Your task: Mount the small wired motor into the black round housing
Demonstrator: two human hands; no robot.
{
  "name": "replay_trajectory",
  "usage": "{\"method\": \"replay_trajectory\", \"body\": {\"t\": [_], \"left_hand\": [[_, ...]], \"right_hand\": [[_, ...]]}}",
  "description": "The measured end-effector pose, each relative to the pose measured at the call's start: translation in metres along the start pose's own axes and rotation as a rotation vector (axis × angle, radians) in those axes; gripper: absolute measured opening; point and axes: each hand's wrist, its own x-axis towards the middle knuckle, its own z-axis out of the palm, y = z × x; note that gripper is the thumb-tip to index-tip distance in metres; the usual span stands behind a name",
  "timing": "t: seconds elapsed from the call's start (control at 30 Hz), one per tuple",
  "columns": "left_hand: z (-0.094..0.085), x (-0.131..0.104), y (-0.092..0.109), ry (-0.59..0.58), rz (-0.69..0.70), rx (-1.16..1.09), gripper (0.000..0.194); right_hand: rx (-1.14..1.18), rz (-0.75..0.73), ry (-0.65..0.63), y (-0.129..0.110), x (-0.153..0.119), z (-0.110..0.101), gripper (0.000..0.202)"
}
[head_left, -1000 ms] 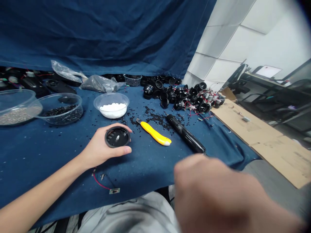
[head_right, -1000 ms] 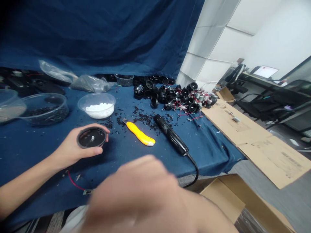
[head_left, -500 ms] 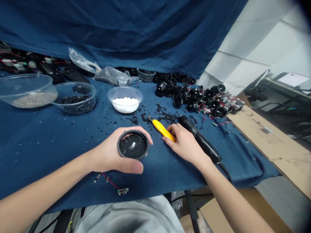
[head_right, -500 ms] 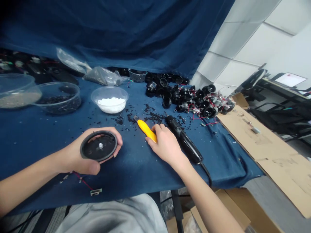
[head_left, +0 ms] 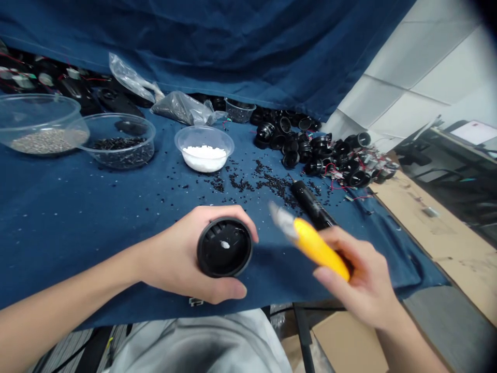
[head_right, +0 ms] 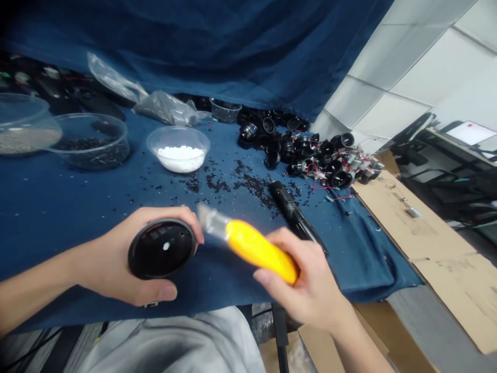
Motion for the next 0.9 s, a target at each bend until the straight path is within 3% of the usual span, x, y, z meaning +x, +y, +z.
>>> {"method": "replay_trajectory", "body": {"t": [0.17, 0.53, 0.9], "left_hand": [[0.002, -0.001, -0.002, -0.02, -0.003, -0.074, 0.052], [0.007, -0.002, -0.001, 0.013, 0.07, 0.093, 0.036], [0.009, -0.003, -0.003, 0.059, 0.112, 0.128, 0.034]], "right_hand": [[-0.157, -0.174, -0.084, -0.018, -0.013, 0.009, 0.018], [-0.198, -0.197, -0.069, -0.014, -0.014, 0.015, 0.019], [-0.183, -0.191, -0.048, -0.013, -0.011, 0.022, 0.017]]}}
